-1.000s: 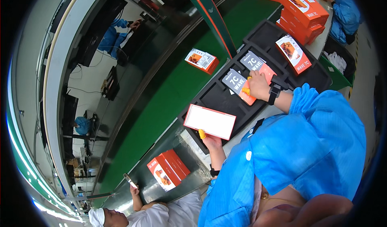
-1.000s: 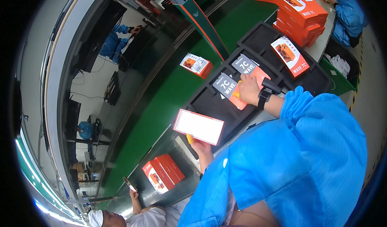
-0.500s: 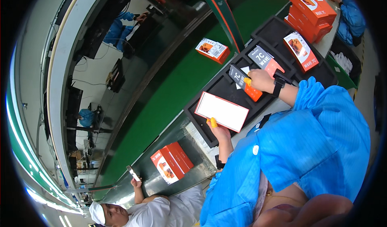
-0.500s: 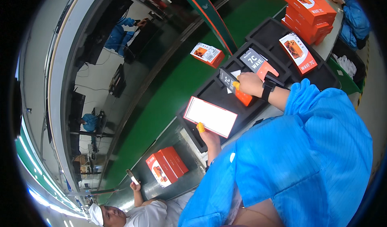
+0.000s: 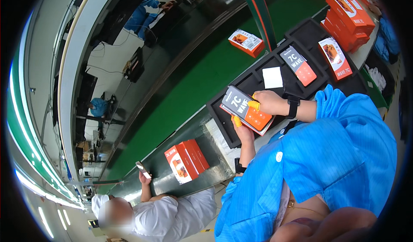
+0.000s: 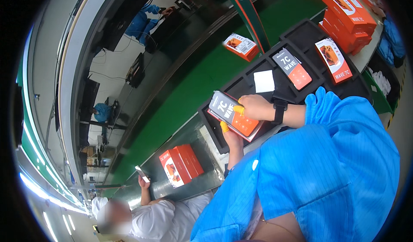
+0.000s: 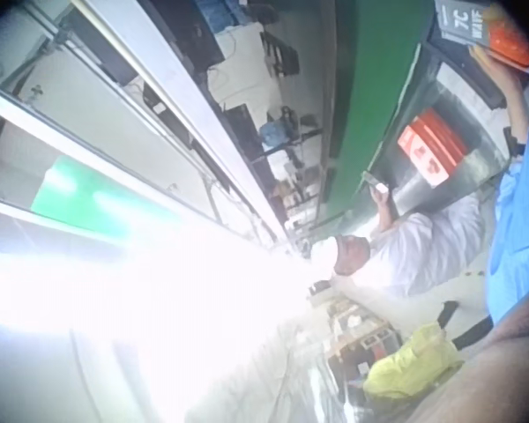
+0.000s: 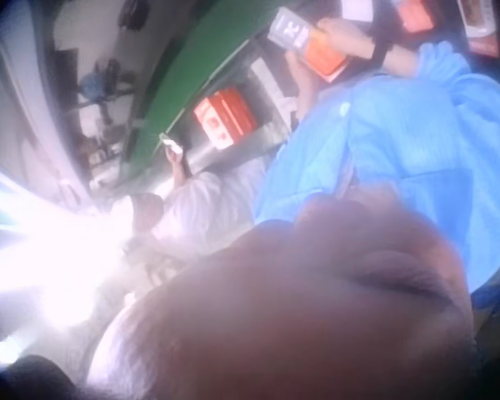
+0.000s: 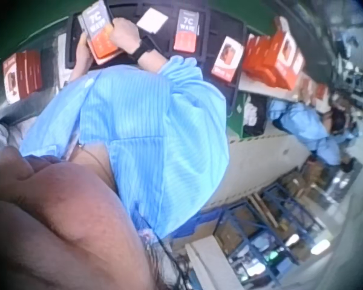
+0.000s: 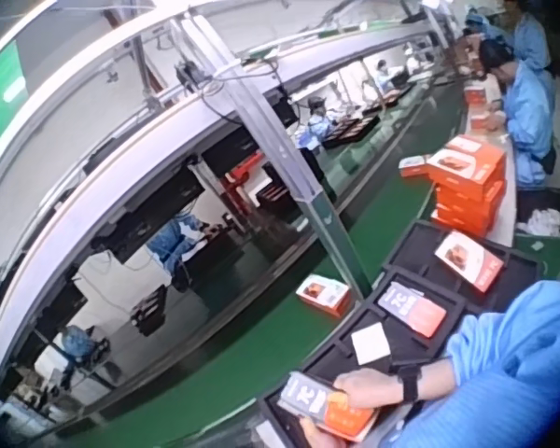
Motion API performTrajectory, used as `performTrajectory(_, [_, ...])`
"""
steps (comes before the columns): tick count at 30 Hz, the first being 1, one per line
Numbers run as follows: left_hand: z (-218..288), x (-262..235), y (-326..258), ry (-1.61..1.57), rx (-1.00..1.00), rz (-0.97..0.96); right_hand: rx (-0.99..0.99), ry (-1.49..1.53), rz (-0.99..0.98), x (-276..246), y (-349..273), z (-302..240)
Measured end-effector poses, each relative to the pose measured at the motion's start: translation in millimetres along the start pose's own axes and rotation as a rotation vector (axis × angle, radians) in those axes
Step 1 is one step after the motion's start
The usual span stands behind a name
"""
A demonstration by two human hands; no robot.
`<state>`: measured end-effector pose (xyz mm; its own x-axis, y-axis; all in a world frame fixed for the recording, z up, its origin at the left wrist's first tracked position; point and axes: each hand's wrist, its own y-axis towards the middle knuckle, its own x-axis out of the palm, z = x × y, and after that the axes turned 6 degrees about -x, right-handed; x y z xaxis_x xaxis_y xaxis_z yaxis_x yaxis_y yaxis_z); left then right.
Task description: Packaging smartphones, instruction manuals, and screen protectors into retail boxes on a factory assembly line.
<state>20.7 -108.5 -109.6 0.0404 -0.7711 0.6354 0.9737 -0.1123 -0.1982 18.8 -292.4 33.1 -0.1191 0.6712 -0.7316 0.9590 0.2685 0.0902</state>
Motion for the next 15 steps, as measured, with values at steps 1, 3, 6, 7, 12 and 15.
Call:
performTrajectory(1, [-3.8, -1.2, 2.1, 0.045, 0.027, 0.011, -0.002, -0.027, 0.036, 2.5, 1.6, 3.1])
performTrajectory(3, [-5.6, -4.2, 2.8, 0.003, 0.01, 0.021, -0.083, -0.156, -0.083, -3.0, -0.7, -2.0])
performTrajectory(6, [-8.6, -6.4, 2.9, -0.049, -0.001, 0.019, -0.154, -0.31, -0.159, -5.7, -0.1, -8.0])
performTrajectory(7, [-8.7, -7.3, 2.5, -0.059, -0.006, 0.015, -0.148, -0.379, -0.187, -10.6, 1.6, -12.3])
performTrajectory(12, [-6.3, -7.3, 0.3, -0.037, -0.01, -0.001, -0.228, -0.697, -0.34, -12.5, 11.1, -10.1])
performTrajectory(15, [-5.1, -5.7, -0.5, -0.004, 0.002, 0.009, -0.208, -0.808, -0.492, -24.3, 15.9, -21.7])
